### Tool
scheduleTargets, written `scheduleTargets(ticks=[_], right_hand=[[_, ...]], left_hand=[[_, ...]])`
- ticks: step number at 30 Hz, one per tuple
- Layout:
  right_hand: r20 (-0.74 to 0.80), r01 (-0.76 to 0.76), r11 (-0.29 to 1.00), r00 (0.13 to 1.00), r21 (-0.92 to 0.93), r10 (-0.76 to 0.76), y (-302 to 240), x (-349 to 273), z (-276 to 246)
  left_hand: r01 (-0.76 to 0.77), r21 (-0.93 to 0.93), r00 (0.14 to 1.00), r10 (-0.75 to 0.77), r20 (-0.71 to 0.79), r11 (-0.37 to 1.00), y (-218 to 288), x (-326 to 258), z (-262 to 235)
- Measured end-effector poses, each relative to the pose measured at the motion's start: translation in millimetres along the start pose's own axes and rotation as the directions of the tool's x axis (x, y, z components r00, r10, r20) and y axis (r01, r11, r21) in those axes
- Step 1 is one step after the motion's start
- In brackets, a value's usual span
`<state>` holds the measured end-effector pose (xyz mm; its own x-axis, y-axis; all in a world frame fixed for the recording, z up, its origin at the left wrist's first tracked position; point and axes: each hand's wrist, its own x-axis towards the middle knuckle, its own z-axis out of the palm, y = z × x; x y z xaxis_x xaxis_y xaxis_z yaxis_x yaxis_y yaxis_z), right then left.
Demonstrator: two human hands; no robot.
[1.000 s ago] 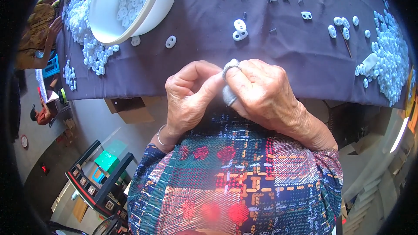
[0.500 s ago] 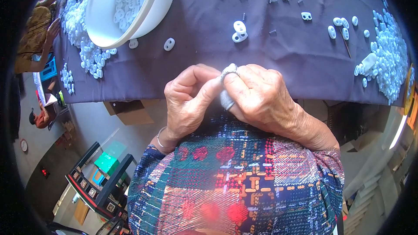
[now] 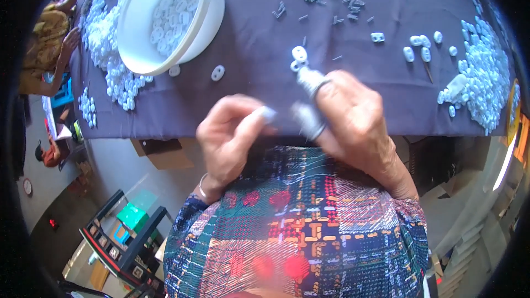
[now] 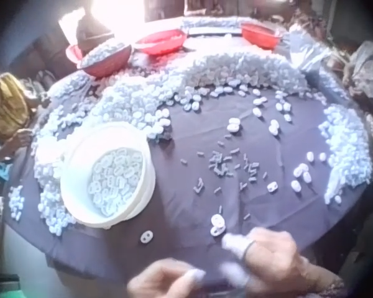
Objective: The person assembles plastic cord locks by picking up small metal springs and plastic pieces from the table and inserting the springs into the plastic pieces by hand.
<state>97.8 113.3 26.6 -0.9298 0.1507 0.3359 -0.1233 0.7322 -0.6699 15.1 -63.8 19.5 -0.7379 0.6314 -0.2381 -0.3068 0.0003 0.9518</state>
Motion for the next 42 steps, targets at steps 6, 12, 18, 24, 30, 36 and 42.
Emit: scheduleTargets(ticks=[6,12,18,24,30,36,42], right_hand=[[-0.346,-0.313,0.888,0.918,-0.338,0.191,55.0,-11.6,-31.6],[-0.215,-0.331,0.851,0.941,-0.407,0.263,66.3,-3.0,-38.1],[-0.134,-0.275,0.846,0.961,-0.456,0.24,78.4,0.2,-37.2],[0.025,-0.259,0.864,0.954,-0.431,0.299,76.6,3.4,-44.7],[0.117,-0.227,0.882,0.947,-0.413,0.298,75.4,2.6,-45.1],[0.052,-0.214,0.86,0.962,-0.463,0.267,69.9,-2.2,-39.6],[-0.004,-0.184,0.854,0.978,-0.486,0.208,64.7,-9.0,-30.4]], left_hand=[[-0.447,0.672,0.715,0.687,-0.127,0.59,43.3,26.8,-36.4],[-0.283,0.901,0.688,0.724,-0.049,0.33,67.4,74.6,-67.8],[-0.27,0.957,0.593,0.802,0.078,0.106,61.9,65.2,-32.2],[-0.546,0.783,0.765,0.56,0.319,0.299,7.7,51.0,-0.1],[-0.484,0.81,0.821,0.492,0.29,0.33,-6.9,45.6,0.9],[-0.46,0.85,0.811,0.512,0.283,0.258,-2.4,62.1,6.8],[-0.468,0.85,0.842,0.412,0.347,0.242,-5.5,80.0,18.5]])
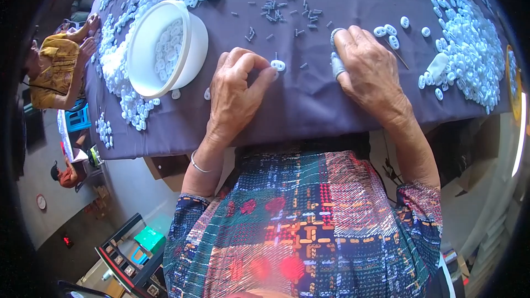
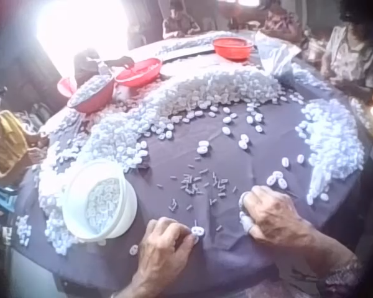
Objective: The person assembles plastic cord locks by picking up small metal springs and plastic pieces from the table and inserting the springs into the plastic pieces by hand.
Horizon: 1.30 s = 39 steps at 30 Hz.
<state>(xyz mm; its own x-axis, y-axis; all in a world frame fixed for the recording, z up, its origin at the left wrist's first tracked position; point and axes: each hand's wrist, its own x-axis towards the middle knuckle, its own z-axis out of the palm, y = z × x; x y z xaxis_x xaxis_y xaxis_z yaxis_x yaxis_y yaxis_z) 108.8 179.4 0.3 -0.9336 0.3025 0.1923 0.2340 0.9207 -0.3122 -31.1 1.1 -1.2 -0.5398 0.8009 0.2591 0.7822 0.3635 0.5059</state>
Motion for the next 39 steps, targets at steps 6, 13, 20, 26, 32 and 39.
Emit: scheduleTargets(ticks=[6,13,20,26,32,39], right_hand=[[-0.064,0.02,0.999,0.998,0.036,-0.018,-2.0,-3.2,0.4],[-0.088,0.05,0.995,0.995,0.089,-0.042,-3.8,-6.5,3.6],[-0.214,0.021,0.939,0.975,0.342,0.057,6.2,-7.3,-6.4],[-0.236,0.134,0.954,0.969,0.269,-0.07,1.4,-6.8,0.0],[-0.224,0.155,0.988,0.964,0.021,-0.147,-7.7,-10.7,5.1],[-0.169,0.11,0.989,0.981,0.095,-0.093,-8.8,-14.3,3.6]], left_hand=[[-0.025,-0.092,0.998,0.02,-0.052,0.995,-4.4,2.2,-2.2],[-0.175,-0.037,0.984,0.173,-0.045,0.984,19.8,20.9,11.0],[-0.214,0.018,0.973,0.211,0.098,0.977,20.1,27.9,22.5],[-0.192,-0.202,0.981,0.182,-0.064,0.96,19.0,22.0,6.5],[0.106,-0.469,0.993,-0.113,0.013,0.877,20.4,-9.2,-9.6],[0.093,-0.379,0.99,-0.127,-0.066,0.921,10.7,-28.6,-9.7]])
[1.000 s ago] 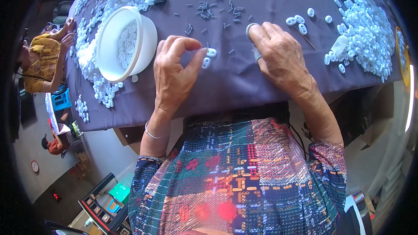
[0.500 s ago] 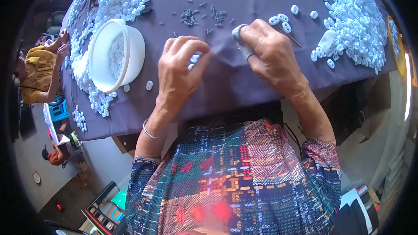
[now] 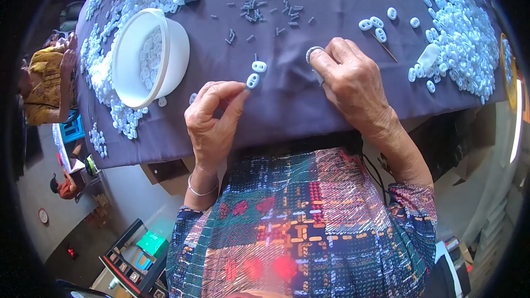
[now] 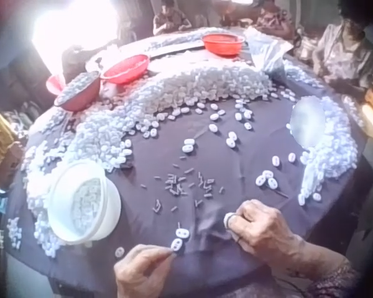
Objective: The person assembles plastic cord locks by picking up small metal springs and plastic pieces from the table and inserting the springs into the plastic pieces by hand.
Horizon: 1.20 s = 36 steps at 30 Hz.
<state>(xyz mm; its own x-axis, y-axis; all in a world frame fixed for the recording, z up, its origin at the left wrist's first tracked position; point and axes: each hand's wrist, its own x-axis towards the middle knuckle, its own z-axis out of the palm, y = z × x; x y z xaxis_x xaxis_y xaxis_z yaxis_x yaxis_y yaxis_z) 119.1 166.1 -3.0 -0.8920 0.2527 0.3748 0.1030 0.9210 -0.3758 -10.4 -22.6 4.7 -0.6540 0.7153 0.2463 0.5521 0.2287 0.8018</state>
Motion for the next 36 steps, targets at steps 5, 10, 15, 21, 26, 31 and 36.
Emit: scheduleTargets(ticks=[5,10,15,21,26,31,36], right_hand=[[0.071,0.016,0.999,0.997,0.051,-0.019,2.3,0.2,-6.1],[0.167,-0.222,0.942,0.969,0.252,0.184,-9.2,3.2,-18.0],[0.46,-0.527,0.295,0.846,0.797,0.27,-55.7,19.2,-13.9],[0.442,-0.489,0.467,0.871,0.737,0.215,-66.5,22.2,0.5],[0.328,-0.308,0.694,0.938,0.651,0.11,-66.3,21.4,7.9],[0.4,-0.346,0.706,0.911,0.618,0.097,-63.5,19.4,8.5],[0.388,-0.343,0.708,0.916,0.617,0.106,-63.0,17.6,10.4]], left_hand=[[0.04,-0.117,0.998,-0.044,-0.034,0.992,0.6,-5.2,-2.7],[0.476,-0.564,0.874,-0.433,0.22,0.675,4.2,-9.4,-10.5],[0.521,-0.718,0.834,-0.453,0.314,0.462,-1.7,-18.2,-11.5],[0.514,-0.664,0.845,-0.453,0.283,0.543,2.2,-24.1,-17.3],[0.459,-0.568,0.885,-0.407,0.226,0.683,2.6,-27.5,-17.3],[0.345,-0.505,0.938,-0.313,0.151,0.791,-1.4,-29.0,-13.0],[0.248,-0.425,0.969,-0.222,0.111,0.87,-4.1,-29.1,-10.8]])
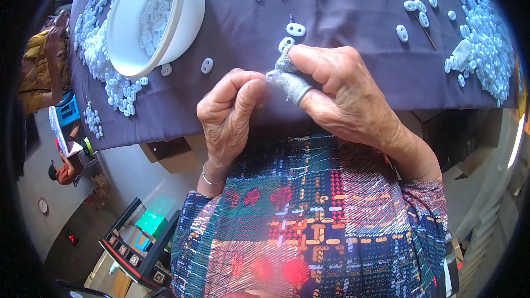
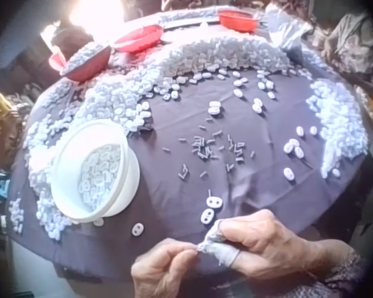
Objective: The person assembles plastic cord locks by picking up small metal springs and plastic pieces from the table and inserting the springs into the plastic pieces by hand.
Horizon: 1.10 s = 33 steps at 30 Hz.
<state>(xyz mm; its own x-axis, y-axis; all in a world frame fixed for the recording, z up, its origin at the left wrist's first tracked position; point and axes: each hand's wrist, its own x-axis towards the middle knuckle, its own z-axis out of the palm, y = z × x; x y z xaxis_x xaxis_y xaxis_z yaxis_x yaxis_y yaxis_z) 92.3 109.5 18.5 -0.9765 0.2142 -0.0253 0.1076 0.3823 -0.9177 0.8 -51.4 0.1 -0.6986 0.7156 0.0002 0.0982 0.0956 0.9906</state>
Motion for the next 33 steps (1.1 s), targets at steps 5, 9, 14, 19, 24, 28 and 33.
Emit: scheduleTargets(ticks=[5,9,14,19,24,28,33], right_hand=[[0.007,0.019,1.0,1.0,-0.025,-0.019,4.8,-0.4,1.5],[-0.016,0.064,0.998,0.998,-0.015,-0.064,7.7,0.9,3.3],[0.061,0.072,0.997,0.996,0.007,-0.072,6.5,7.2,-2.5],[0.054,0.007,0.998,0.998,0.064,-0.011,13.3,3.4,0.7],[0.062,-0.09,0.984,0.995,0.152,0.081,11.1,-1.9,2.9],[0.004,-0.106,0.982,0.994,0.157,0.107,10.9,-2.6,5.6],[0.012,-0.148,0.954,0.989,0.26,0.15,14.3,-3.1,3.5]], left_hand=[[-0.037,0.055,0.999,0.037,0.01,0.998,-1.5,0.3,1.8],[-0.09,0.096,0.996,0.09,0.009,0.991,-3.6,0.5,3.6],[-0.128,0.161,0.992,0.127,0.02,0.978,-4.2,1.4,4.7],[-0.106,0.105,0.994,0.107,-0.009,0.989,-6.5,5.8,6.9],[-0.067,0.072,0.997,0.069,-0.032,0.995,-5.6,4.8,7.0],[-0.009,0.052,1.0,0.01,-0.015,0.999,-2.4,3.0,5.7],[-0.014,0.038,1.0,0.015,-0.021,0.999,-3.3,3.6,7.0]])
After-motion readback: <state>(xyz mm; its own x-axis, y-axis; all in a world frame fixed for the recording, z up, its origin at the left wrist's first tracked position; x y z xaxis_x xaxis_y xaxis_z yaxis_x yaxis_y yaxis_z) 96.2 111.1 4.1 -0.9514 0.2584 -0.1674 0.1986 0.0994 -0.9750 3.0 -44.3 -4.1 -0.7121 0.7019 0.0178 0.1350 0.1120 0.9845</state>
